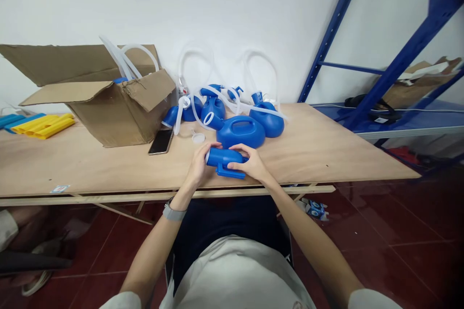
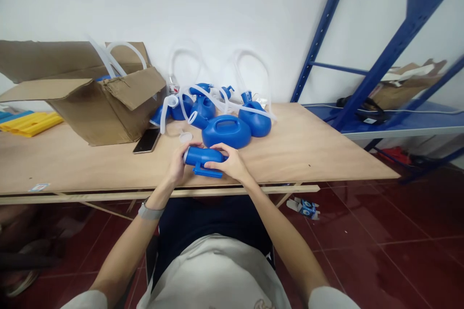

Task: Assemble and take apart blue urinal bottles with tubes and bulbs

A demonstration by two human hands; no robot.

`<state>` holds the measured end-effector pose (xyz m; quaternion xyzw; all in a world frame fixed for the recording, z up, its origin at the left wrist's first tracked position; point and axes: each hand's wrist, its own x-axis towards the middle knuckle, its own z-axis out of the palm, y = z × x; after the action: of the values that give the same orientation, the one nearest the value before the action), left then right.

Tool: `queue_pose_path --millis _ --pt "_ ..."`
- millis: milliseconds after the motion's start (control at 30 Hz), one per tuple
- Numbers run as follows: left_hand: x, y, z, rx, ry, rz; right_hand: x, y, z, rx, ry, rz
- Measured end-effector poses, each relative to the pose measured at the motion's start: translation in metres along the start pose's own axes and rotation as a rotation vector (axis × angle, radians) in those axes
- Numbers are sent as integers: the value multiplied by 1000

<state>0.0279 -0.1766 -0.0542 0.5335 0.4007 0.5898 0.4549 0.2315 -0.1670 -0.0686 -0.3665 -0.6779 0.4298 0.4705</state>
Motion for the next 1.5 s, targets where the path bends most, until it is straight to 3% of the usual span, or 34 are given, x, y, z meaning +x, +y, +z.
queue_pose_path --millis 167,267,600,800,1033,1167,1267,1367,1500 --pt "2 4 1 -198 -6 -251 -7 -9 4 -128 -28 -212" --pt "0 5 3 -313 -20 -299 -11 -13 8 -237 -23 -357" --pt "-20 24 12 -200 -87 -122 -21 -35 12 -274 -12 -424" --pt "-30 30 12 27 -137 72 -17 -17 14 -99 -32 -301" --pt "-19 21 6 13 -88 34 -8 -13 11 -90 -105 -230" --pt "-12 18 1 64 23 35 -5 -18 1 -185 29 -268" --pt "-14 19 4 130 -114 -53 -9 -20 -14 -278 126 -323" --pt "-16 26 7 161 -165 -85 -8 -23 -30 -345 26 -378" --pt "-3 44 -10 167 19 -10 23 -18 -58 -373 -67 -385"
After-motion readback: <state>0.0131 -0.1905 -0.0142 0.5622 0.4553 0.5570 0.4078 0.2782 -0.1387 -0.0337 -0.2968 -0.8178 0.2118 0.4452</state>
